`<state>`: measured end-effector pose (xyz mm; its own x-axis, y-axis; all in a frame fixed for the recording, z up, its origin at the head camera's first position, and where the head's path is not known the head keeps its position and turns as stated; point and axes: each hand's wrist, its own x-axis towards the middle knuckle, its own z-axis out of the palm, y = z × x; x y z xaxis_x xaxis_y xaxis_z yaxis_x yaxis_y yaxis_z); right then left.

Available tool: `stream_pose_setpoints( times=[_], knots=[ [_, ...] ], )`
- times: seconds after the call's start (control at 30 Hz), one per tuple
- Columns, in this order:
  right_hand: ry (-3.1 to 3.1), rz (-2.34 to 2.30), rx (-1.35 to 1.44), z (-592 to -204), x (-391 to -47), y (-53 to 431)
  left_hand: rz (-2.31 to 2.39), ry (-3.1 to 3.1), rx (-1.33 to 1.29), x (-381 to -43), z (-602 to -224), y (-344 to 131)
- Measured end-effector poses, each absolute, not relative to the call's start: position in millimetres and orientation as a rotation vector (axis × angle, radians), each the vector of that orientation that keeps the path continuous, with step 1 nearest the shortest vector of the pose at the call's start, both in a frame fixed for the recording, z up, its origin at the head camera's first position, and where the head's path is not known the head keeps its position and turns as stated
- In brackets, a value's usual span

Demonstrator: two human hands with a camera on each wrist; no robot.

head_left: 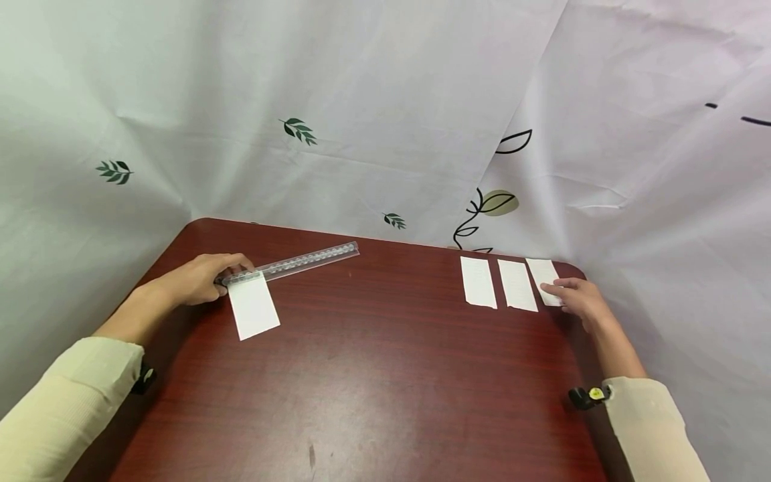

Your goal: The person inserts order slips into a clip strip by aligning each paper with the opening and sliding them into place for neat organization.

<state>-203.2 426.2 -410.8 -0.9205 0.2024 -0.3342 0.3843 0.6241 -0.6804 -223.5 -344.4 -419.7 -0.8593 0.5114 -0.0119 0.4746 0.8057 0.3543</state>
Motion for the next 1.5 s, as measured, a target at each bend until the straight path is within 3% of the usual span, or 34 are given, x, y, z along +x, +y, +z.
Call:
stream_pose_setpoints(
  times=[1.5],
  knots=[
    [2.756,-0.950,0.626,-421.8,-210.1,431.1,0.535,2.867,0.757,-223.3,-419.8,-343.5]
  ],
)
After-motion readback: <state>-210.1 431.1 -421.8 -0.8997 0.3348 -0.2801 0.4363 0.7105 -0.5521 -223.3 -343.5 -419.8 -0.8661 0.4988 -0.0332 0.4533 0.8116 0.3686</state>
